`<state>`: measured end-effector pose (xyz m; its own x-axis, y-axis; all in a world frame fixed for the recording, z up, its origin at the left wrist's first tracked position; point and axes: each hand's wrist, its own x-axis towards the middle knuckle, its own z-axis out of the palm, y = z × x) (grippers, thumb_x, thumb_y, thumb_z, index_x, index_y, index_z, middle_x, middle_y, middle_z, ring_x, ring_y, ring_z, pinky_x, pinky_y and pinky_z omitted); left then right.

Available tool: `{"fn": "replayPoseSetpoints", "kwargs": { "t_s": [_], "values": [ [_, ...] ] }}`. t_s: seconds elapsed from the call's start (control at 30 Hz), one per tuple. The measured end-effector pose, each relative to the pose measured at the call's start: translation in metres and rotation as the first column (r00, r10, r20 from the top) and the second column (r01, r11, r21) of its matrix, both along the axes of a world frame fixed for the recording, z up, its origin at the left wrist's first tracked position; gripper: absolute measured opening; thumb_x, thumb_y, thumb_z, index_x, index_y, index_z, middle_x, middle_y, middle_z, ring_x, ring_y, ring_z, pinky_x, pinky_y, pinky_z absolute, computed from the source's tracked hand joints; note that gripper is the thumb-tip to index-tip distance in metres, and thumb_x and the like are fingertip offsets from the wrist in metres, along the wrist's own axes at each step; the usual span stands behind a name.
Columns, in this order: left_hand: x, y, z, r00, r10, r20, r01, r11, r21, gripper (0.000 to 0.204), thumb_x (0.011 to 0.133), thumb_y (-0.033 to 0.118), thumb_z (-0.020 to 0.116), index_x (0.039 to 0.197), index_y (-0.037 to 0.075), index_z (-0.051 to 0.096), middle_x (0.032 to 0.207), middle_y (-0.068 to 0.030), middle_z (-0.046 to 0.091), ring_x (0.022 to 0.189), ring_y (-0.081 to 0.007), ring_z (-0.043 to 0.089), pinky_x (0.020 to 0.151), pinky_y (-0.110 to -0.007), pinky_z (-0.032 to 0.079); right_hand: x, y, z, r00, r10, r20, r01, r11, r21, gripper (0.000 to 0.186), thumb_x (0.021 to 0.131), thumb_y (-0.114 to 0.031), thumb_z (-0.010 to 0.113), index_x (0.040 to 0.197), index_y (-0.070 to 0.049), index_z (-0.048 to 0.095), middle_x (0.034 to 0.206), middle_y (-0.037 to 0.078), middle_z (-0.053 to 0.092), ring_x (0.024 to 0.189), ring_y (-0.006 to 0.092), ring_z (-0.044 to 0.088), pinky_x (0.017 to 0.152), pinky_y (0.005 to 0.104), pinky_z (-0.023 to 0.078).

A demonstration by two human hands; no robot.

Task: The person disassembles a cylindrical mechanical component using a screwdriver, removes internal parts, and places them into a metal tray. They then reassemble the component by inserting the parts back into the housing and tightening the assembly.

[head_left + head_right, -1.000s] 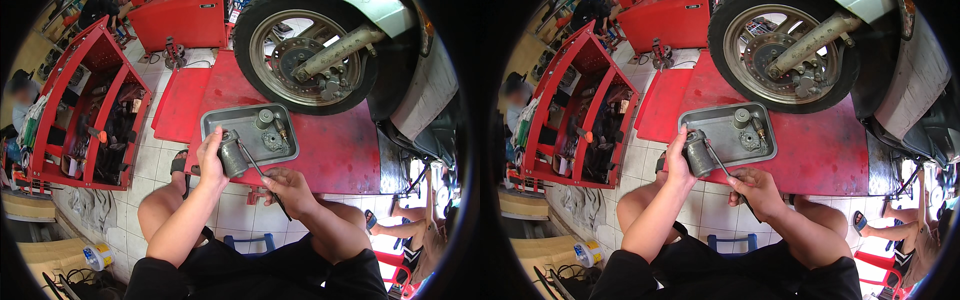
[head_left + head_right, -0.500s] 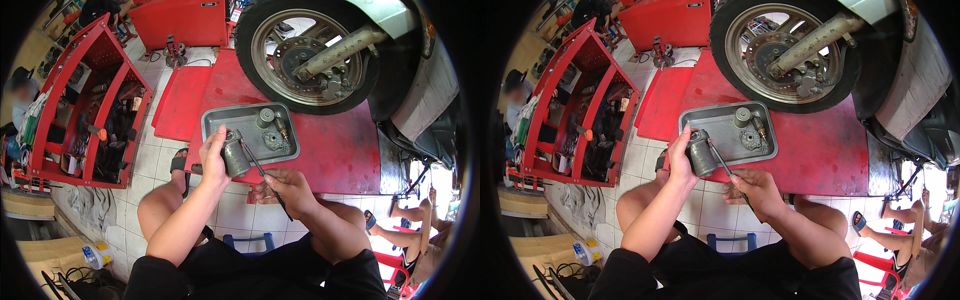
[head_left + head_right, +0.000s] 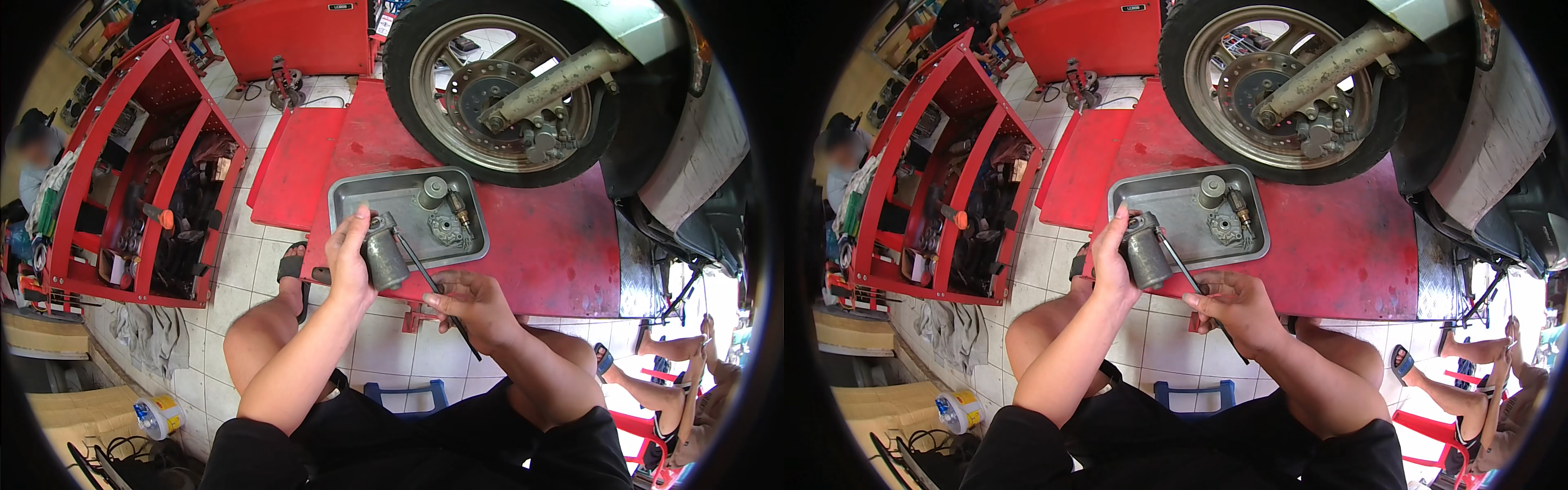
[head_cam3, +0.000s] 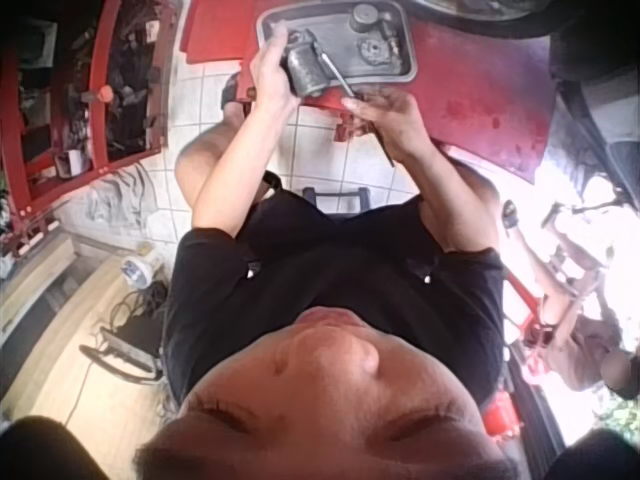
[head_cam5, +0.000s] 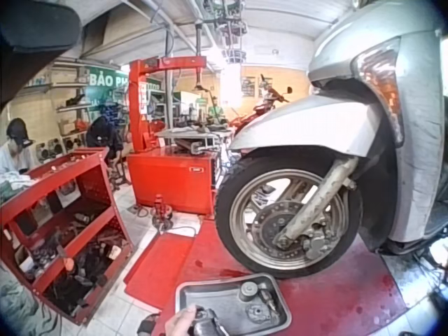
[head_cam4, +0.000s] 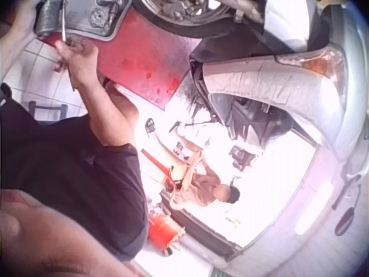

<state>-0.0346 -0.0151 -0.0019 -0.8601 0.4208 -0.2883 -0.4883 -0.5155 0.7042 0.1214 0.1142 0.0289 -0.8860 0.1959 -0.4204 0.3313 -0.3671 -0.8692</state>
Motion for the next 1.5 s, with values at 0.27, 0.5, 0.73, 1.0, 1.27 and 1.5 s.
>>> {"fn": "replayPoseSetpoints", "kwargs": {
  "t_s": [0.27,0.5,0.73,1.0,1.27,1.5],
  "values": [
    [-0.002,-0.001,-0.013,0.997,-0.045,-0.068,0.043,0.998,-0.035,0.039,0.098,0.040,0.062,0.107,0.002,0.058,0.091,-0.0140,0.067,0.080,-0.0245,0.068,0.065,-0.036,0.057,-0.002,-0.003,0.002,0.985,-0.121,0.122,0.142,0.973,-0.181,0.038,0.093,-0.006,0.068,0.122,0.015,0.054,0.091,0.015,0.066,0.069,0.0208,0.067,0.063,0.0347,0.059],
    [-0.001,0.000,-0.011,0.999,-0.038,-0.033,0.037,0.999,-0.036,0.040,0.097,0.040,0.062,0.107,0.002,0.058,0.090,-0.0135,0.066,0.080,-0.0239,0.068,0.064,-0.036,0.057,-0.002,-0.008,0.001,0.981,-0.169,0.095,0.179,0.978,-0.111,0.041,0.093,-0.006,0.070,0.123,0.016,0.053,0.092,0.016,0.066,0.069,0.0192,0.066,0.062,0.0336,0.060],
    [0.000,0.001,-0.006,0.999,-0.033,-0.035,0.032,0.999,-0.021,0.039,0.097,0.040,0.064,0.104,0.002,0.059,0.088,-0.0124,0.066,0.076,-0.0219,0.067,0.062,-0.034,0.056,-0.002,-0.008,0.002,0.983,-0.182,0.030,0.184,0.978,-0.094,0.040,0.094,-0.006,0.068,0.123,0.016,0.051,0.090,0.015,0.065,0.069,0.0197,0.067,0.059,0.0334,0.060],
    [0.004,0.004,0.001,1.000,-0.006,0.004,0.006,1.000,0.023,0.035,0.095,0.036,0.069,0.097,0.002,0.061,0.083,-0.0091,0.065,0.070,-0.0175,0.065,0.061,-0.031,0.055,-0.002,-0.008,0.001,0.962,-0.248,0.116,0.268,0.940,-0.213,0.046,0.092,-0.004,0.070,0.126,0.015,0.047,0.090,0.013,0.065,0.065,0.0193,0.066,0.057,0.0335,0.057],
    [0.001,-0.005,-0.011,0.999,-0.028,-0.025,0.028,1.000,0.000,0.038,0.096,0.038,0.065,0.104,0.002,0.060,0.088,-0.0125,0.066,0.077,-0.0229,0.067,0.065,-0.035,0.057,-0.003,-0.024,-0.011,0.971,-0.237,0.022,0.238,0.966,-0.099,0.039,0.096,-0.005,0.065,0.126,0.014,0.049,0.092,0.016,0.067,0.066,0.0186,0.065,0.055,0.0315,0.053],
    [-0.002,0.008,-0.018,0.998,-0.062,0.016,0.062,0.998,-0.002,0.035,0.096,0.040,0.064,0.112,0.009,0.061,0.096,-0.0060,0.068,0.085,-0.0216,0.067,0.078,-0.039,0.057,-0.006,-0.016,-0.011,0.970,-0.241,0.005,0.240,0.959,-0.149,0.040,0.093,-0.012,0.068,0.125,0.010,0.058,0.096,0.014,0.069,0.067,0.0148,0.061,0.057,0.0300,0.051]
  ]
}}
